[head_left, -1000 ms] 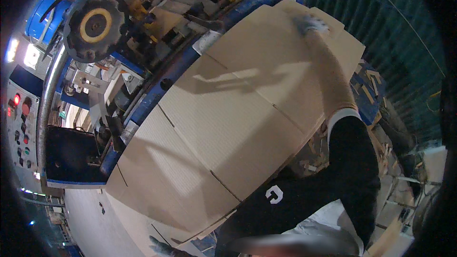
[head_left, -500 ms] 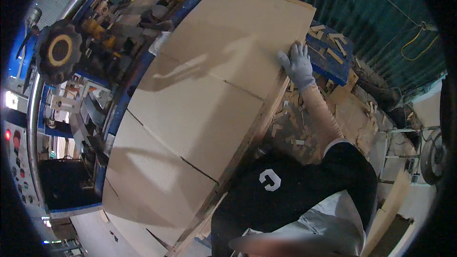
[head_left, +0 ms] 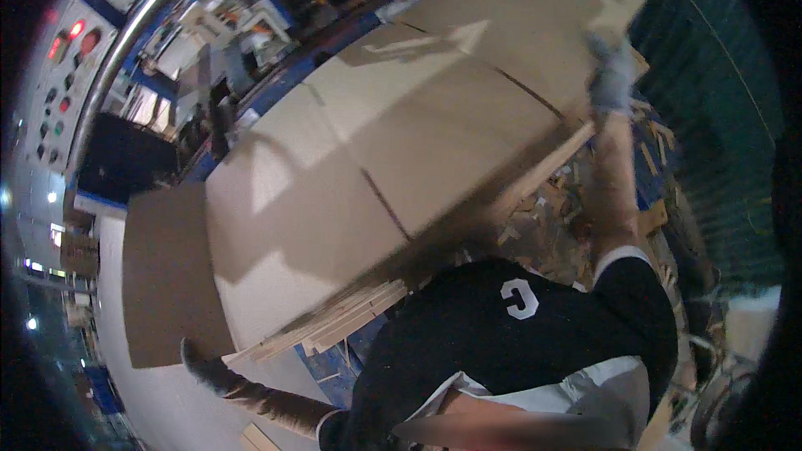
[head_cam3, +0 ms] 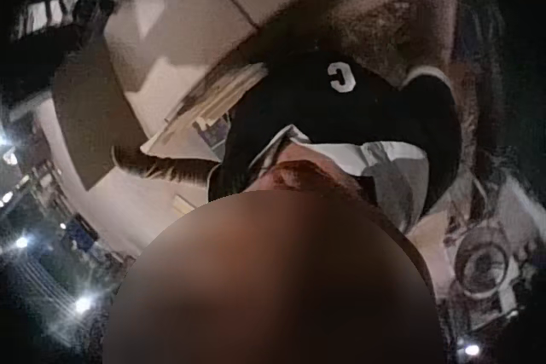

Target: The person repeatedly picks up flat cardboard sheets from a conveyor and stacks them on a growing pile. The hands align each sheet and place it on top of the previous ones, maintaining a neat stack throughout the clip.

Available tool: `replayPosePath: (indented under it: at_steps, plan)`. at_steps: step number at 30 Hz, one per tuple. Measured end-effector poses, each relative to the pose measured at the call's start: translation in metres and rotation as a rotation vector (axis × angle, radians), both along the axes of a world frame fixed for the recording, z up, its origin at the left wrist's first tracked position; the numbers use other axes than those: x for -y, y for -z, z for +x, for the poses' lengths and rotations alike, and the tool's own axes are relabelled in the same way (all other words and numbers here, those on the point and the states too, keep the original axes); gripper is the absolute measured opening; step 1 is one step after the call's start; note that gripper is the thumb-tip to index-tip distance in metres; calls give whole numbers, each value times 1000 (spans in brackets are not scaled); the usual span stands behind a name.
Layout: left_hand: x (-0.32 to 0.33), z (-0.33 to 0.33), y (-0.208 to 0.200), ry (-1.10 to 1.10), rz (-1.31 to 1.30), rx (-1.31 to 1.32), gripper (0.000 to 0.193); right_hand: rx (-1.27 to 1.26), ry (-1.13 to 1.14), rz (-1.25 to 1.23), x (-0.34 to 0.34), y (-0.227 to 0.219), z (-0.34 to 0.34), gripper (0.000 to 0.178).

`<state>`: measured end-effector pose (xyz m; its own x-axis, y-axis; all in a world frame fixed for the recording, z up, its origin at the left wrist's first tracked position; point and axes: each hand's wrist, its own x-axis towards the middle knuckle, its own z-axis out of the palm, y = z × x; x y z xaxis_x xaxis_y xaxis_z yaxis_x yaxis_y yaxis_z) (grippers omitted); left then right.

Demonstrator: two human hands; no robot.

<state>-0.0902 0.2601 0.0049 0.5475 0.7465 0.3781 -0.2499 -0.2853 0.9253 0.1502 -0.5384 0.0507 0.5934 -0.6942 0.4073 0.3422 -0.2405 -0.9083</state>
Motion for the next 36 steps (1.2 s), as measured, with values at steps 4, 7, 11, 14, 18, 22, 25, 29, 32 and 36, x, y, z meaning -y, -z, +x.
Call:
replayPosePath:
  at_steps: [4,7,11,14,18,22,25,29,32,36]
  plan:
    - [57,-10,37,-61,223,-117,35,-93,-24,-364,-24,-23,-82,37]
    - [151,1,50,-48,497,-484,35,-126,-443,-1181,-55,14,-110,43]
    - [247,57,28,479,1116,-651,64,-164,-925,-1586,-82,55,-93,47]
    - [273,86,10,651,1328,-643,62,-114,-960,-1655,-86,60,-73,46]
    - [264,108,8,639,1380,-616,59,-78,-966,-1721,-88,63,-42,45]
    - [253,129,18,563,1456,-554,58,-42,-875,-1726,-88,75,16,58]
    - [259,153,25,546,1436,-464,60,210,-818,-1603,-81,73,68,69]
    - [265,207,36,466,1400,-386,60,-189,-775,-1628,-74,59,123,77]
    - [245,278,38,343,1242,-349,48,-217,-880,-1385,-100,63,168,77]
    - [222,355,36,207,904,-417,48,-129,-551,-1498,-133,74,227,59]
